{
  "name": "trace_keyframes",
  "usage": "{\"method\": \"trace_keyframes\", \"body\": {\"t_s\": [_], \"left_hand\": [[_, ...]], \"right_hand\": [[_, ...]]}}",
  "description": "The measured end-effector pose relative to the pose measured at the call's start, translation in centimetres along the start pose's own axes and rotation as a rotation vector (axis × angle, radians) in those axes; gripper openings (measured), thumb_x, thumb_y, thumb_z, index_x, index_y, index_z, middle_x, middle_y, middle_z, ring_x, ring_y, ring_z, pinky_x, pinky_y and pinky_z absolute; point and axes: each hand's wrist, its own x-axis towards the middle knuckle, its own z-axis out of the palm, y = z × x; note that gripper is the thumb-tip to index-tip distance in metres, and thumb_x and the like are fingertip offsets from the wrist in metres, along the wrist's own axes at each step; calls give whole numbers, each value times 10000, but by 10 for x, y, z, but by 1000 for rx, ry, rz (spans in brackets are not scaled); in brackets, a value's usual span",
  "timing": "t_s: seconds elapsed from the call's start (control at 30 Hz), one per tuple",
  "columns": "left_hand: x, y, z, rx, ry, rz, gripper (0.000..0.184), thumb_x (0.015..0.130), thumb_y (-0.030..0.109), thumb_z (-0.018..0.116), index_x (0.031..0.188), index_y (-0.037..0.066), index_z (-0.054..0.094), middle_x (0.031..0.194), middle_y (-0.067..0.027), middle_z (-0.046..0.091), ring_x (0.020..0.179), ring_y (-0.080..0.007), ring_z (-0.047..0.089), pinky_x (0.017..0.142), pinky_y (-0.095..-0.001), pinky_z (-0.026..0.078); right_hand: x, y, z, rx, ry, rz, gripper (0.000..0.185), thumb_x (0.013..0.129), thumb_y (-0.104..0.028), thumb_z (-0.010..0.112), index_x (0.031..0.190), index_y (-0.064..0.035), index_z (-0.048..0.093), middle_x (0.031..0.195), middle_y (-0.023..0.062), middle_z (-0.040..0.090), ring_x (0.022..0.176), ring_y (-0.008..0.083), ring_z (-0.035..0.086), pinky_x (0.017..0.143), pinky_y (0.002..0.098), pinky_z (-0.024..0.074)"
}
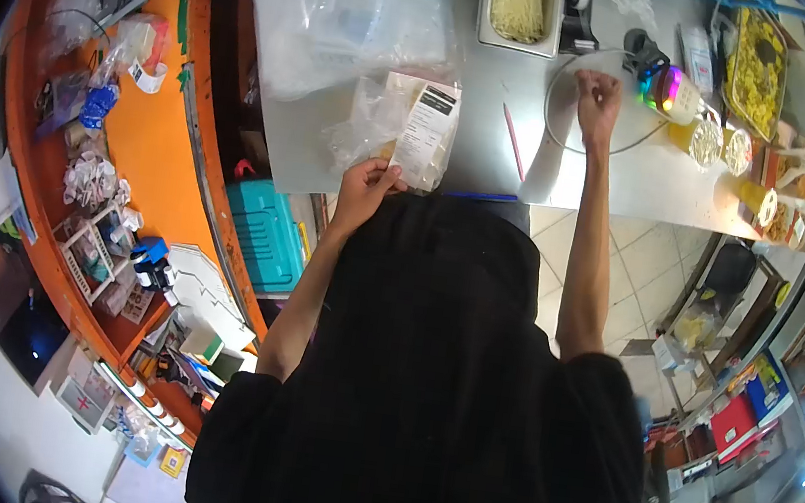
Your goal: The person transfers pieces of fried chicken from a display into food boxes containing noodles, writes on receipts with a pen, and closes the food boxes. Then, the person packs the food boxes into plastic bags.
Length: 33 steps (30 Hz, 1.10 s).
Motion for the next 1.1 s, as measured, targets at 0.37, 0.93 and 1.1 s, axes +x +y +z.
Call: {"method": "trace_keyframes", "body": {"t_s": [0.37,0.93,1.1], "left_hand": [[-14,13,-6,265,-43,17,363,917,303,672,982,-51,625,824,-121,694,768,-183,674,702,-285,523],[-31,133,5,83,580,457,274,986,187,538,1096,-53,612,984,-88,656,863,-128,572,755,-300,450],[-81,174,0,-318,670,369,286,996,181,537,1208,-9,551,1143,-74,592,1005,-127,542,861,-282,443]], "right_hand": [[-143,-103,92,16,-504,-7,392,728,-278,835,653,-15,553,587,70,521,503,191,492,484,348,397],[-136,-197,19,676,-470,-32,545,739,-404,821,943,-55,457,898,37,414,796,165,421,714,297,386],[-115,-261,-15,479,-253,-397,767,668,-612,768,1075,-7,532,1051,100,463,869,225,447,751,333,391]]}}
